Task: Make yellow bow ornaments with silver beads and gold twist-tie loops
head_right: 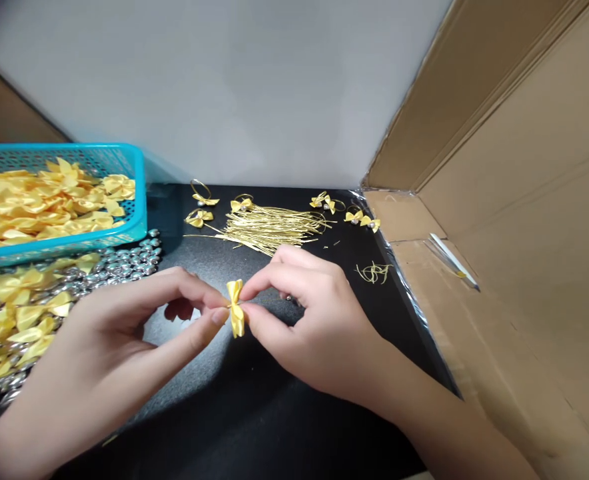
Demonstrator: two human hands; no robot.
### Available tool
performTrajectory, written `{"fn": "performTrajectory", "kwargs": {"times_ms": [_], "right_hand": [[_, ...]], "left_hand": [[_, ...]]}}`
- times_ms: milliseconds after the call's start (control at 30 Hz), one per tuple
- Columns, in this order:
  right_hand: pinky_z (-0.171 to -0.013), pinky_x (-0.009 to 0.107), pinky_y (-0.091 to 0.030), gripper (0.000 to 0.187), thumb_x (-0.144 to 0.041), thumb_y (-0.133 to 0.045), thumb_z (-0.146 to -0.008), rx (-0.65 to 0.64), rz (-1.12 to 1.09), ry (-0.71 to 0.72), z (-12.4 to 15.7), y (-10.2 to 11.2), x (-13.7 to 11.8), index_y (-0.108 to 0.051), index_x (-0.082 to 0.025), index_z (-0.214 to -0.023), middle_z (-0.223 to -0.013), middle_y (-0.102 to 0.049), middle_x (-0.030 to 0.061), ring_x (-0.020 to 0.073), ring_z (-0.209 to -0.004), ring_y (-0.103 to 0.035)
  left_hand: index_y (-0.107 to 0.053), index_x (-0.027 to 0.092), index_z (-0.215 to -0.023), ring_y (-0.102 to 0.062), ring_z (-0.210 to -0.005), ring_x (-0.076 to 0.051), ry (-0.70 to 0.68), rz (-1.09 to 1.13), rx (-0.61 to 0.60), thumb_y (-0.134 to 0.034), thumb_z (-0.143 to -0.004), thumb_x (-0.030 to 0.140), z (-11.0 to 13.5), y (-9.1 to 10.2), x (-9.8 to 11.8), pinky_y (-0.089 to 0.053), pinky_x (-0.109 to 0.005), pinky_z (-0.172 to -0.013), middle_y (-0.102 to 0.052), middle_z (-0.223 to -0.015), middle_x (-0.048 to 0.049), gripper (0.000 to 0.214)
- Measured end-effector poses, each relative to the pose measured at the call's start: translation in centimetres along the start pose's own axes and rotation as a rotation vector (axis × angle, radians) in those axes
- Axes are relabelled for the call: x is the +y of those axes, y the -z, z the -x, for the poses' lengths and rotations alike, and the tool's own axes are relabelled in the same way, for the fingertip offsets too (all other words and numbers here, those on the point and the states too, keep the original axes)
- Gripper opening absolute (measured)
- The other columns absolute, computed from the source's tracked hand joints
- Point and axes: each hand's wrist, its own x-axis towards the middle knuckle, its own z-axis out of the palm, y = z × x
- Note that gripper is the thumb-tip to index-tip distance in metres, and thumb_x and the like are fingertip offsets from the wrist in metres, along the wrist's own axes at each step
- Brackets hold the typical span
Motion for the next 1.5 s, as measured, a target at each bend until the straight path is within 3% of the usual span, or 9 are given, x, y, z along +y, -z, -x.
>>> {"fn": "performTrajectory", "kwargs": {"times_ms": [267, 733, 1067, 1167, 1233, 1300, 1400, 1500], "right_hand": [[-0.054, 0.019, -0.041, 0.010, -0.004, -0.068, -0.077, 0.059, 0.094, 0.145, 0.3, -0.1, 0.0, -0.071, -0.014, -0.076, -0.067, -0.050, -0.0021, 0.0059, -0.061, -0.051], [-0.048, 0.023, -0.032, 0.016, -0.007, -0.064, -0.080, 0.080, 0.244, 0.148, 0.7, -0.9, 0.3, -0.072, -0.019, -0.073, -0.061, -0.051, -0.0022, 0.0071, -0.054, -0.048], [-0.043, 0.021, -0.030, 0.014, -0.012, -0.063, -0.081, 0.166, 0.308, 0.331, 0.3, -1.2, 1.3, -0.075, -0.016, -0.075, -0.049, -0.048, -0.0035, 0.0057, -0.045, -0.037], [-0.042, 0.021, -0.030, 0.015, -0.012, -0.063, -0.081, 0.157, 0.321, 0.344, 0.1, -1.1, 1.6, -0.074, -0.018, -0.073, -0.048, -0.051, -0.0039, 0.0059, -0.043, -0.036], [-0.042, 0.021, -0.031, 0.015, -0.012, -0.063, -0.081, 0.135, 0.323, 0.342, 0.0, -1.1, 1.7, -0.073, -0.019, -0.073, -0.048, -0.053, -0.0039, 0.0062, -0.042, -0.037], [-0.042, 0.021, -0.032, 0.015, -0.012, -0.062, -0.081, 0.116, 0.325, 0.335, -0.1, -1.0, 1.8, -0.073, -0.019, -0.072, -0.048, -0.052, -0.0037, 0.0065, -0.043, -0.038], [-0.043, 0.022, -0.033, 0.017, -0.012, -0.061, -0.082, 0.090, 0.338, 0.311, 0.0, -0.9, 1.8, -0.072, -0.019, -0.071, -0.053, -0.049, -0.0023, 0.0069, -0.046, -0.042], [-0.048, 0.022, -0.037, 0.020, -0.013, -0.059, -0.084, 0.083, 0.367, 0.322, 0.1, -0.6, 1.7, -0.071, -0.020, -0.069, -0.065, -0.053, 0.0002, 0.0077, -0.053, -0.045]], "left_hand": [[-0.064, 0.022, -0.073, -0.060, -0.062, -0.009, -0.096, -0.076, 0.014, -0.060, -0.081, 0.016, 0.3, -0.2, -0.1, -0.046, -0.018, -0.059, -0.065, -0.066, 0.0065, 0.011], [-0.061, 0.022, -0.074, -0.058, -0.058, -0.012, -0.117, -0.118, 0.011, -0.059, -0.081, 0.019, 0.6, -0.2, -0.4, -0.045, -0.023, -0.058, -0.063, -0.063, 0.0045, 0.008], [-0.062, 0.021, -0.069, -0.060, -0.059, -0.012, 0.027, -0.106, -0.023, -0.059, -0.082, 0.022, 0.2, -0.4, -0.1, -0.043, -0.022, -0.054, -0.064, -0.063, 0.0040, 0.013], [-0.066, 0.022, -0.088, -0.060, -0.057, -0.011, 0.088, -0.064, -0.030, -0.060, -0.082, 0.023, 0.0, -0.5, -0.3, -0.044, -0.021, -0.052, -0.066, -0.067, 0.0045, 0.008], [-0.062, 0.023, -0.110, -0.056, -0.052, -0.010, 0.104, -0.031, -0.026, -0.059, -0.083, 0.023, -0.1, -0.5, -0.4, -0.044, -0.020, -0.050, -0.065, -0.067, 0.0059, 0.027], [-0.060, 0.023, -0.116, -0.056, -0.052, -0.010, 0.069, -0.024, -0.040, -0.057, -0.084, 0.020, -0.1, -0.5, -0.5, -0.046, -0.020, -0.054, -0.064, -0.066, 0.0064, 0.033], [-0.068, 0.023, -0.097, -0.060, -0.060, -0.011, 0.010, -0.043, -0.068, -0.056, -0.084, 0.019, -0.2, -0.5, -0.5, -0.048, -0.020, -0.061, -0.065, -0.065, 0.0047, 0.018], [-0.068, 0.022, -0.079, -0.060, -0.059, -0.012, 0.051, -0.033, -0.076, -0.058, -0.082, 0.021, -0.3, -0.4, -0.4, -0.045, -0.020, -0.054, -0.066, -0.065, 0.0032, 0.011]]}}
